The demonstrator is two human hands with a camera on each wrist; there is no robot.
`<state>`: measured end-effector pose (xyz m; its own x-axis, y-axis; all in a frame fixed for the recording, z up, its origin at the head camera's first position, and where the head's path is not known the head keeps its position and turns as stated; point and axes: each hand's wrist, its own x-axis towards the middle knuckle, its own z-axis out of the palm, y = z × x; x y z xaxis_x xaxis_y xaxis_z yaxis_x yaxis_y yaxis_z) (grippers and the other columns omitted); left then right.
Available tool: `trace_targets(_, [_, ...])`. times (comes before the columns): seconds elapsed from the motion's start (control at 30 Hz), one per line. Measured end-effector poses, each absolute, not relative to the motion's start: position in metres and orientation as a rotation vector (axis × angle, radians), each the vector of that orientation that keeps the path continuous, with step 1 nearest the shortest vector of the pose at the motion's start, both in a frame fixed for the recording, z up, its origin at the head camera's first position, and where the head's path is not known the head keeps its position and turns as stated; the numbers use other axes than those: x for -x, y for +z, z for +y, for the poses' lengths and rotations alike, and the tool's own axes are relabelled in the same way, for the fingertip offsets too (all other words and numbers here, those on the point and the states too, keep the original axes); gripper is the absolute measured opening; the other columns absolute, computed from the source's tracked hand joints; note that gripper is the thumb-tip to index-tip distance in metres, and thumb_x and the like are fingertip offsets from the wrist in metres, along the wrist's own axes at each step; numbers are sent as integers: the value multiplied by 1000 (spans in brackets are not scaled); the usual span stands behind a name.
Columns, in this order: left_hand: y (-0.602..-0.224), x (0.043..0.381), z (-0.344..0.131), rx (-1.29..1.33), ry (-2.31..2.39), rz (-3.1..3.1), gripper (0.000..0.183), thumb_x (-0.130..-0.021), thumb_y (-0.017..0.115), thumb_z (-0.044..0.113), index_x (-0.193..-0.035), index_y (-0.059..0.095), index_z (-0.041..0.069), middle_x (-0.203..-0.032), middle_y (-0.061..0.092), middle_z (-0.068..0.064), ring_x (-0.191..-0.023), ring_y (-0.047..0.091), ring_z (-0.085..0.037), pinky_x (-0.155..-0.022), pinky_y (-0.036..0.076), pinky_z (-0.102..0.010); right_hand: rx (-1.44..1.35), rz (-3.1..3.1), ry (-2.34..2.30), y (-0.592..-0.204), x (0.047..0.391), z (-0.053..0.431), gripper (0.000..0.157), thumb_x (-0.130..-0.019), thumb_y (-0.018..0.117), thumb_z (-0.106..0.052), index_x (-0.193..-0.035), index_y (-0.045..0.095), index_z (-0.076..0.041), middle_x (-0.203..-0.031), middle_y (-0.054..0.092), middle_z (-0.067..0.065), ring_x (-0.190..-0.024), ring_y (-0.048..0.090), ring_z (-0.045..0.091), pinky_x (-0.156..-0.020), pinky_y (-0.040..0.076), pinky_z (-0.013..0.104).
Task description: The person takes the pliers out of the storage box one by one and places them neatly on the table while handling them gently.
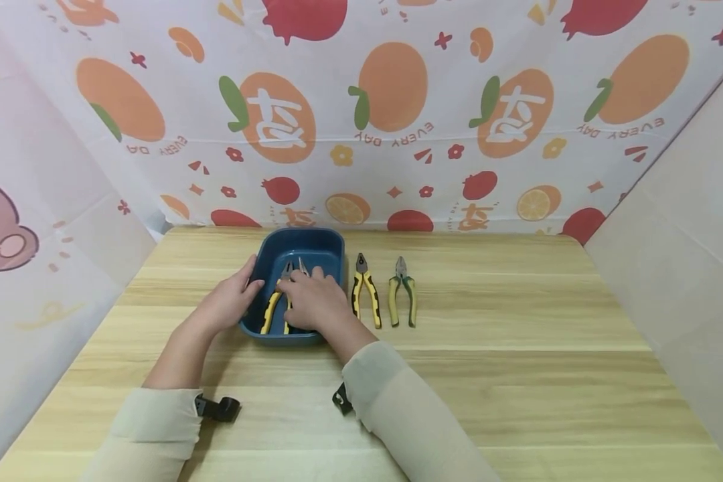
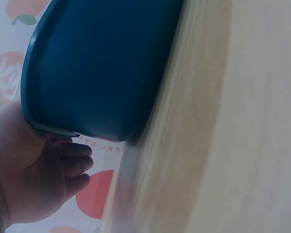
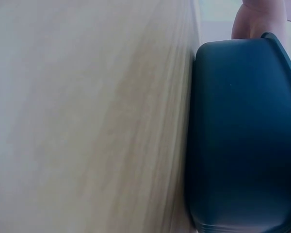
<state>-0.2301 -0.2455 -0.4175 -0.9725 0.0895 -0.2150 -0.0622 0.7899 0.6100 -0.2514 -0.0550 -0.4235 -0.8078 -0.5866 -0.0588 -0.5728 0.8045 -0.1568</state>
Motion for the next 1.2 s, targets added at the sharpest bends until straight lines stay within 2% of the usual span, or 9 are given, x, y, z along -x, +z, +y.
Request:
trace_targets(0.23, [-417, 230, -245, -2, 956, 2728, 67, -108, 34, 34, -159, -5, 15, -164, 12, -15, -149, 20, -38, -116, 27, -59, 985, 2877, -195, -424, 251, -53, 29, -91, 64, -40, -119, 69, -37, -128, 59, -5, -102, 44, 24, -93, 51, 43])
trace_targets(0.43, [-417, 230, -245, 7, 949, 2725, 67, -108, 33, 36, -159, -5, 15, -164, 12, -16, -149, 21, -38, -116, 26, -59, 988, 2855, -175, -423, 251, -52, 32, -90, 66, -41, -121, 68, -36, -124, 62, -5, -101, 50, 25, -83, 55, 42])
trace_targets(0.63, [-415, 231, -244, 1, 949, 2726, 67, -108, 33, 37, -159, -5, 15, -164, 13, -16, -149, 21, -37, -116, 27, -59, 963, 2832, -177, -421, 251, -52, 34, -90, 65, -36, -125, 66, -36, -128, 61, -5, -106, 58, 26, -92, 54, 45])
trace_targets(0.77, [-414, 231, -244, -1, 944, 2727, 67, -108, 33, 36, -159, -5, 14, -164, 12, -16, -149, 21, -38, -116, 26, -59, 936, 2810, -170, -420, 251, -52, 42, -91, 64, -37, -133, 60, -38, -136, 57, -4, -112, 58, 25, -95, 53, 47])
trace_targets(0.97, [-415, 231, -244, -23, 948, 2747, 66, -108, 32, 35, -159, -4, 14, -164, 14, -17, -148, 22, -38, -116, 26, -58, 886, 2795, -202, -420, 252, -53, 58, -90, 65, -44, -145, 46, -41, -151, 43, -2, -123, 54, 28, -97, 52, 52])
trace_targets(1.1, [-415, 230, -245, -35, 951, 2749, 66, -108, 32, 36, -158, -5, 13, -164, 13, -17, -148, 22, -38, -116, 26, -59, 870, 2805, -299, -421, 252, -52, 74, -87, 69, -41, -151, 31, -46, -159, 27, 0, -126, 53, 31, -91, 55, 53])
trace_targets(1.2, [-415, 229, -246, -39, 953, 2748, 67, -108, 32, 36, -158, -5, 13, -164, 13, -17, -148, 22, -38, -116, 26, -59, 861, 2818, -376, -421, 251, -52, 87, -84, 74, -39, -153, 21, -49, -165, 12, 2, -124, 55, 31, -81, 59, 46])
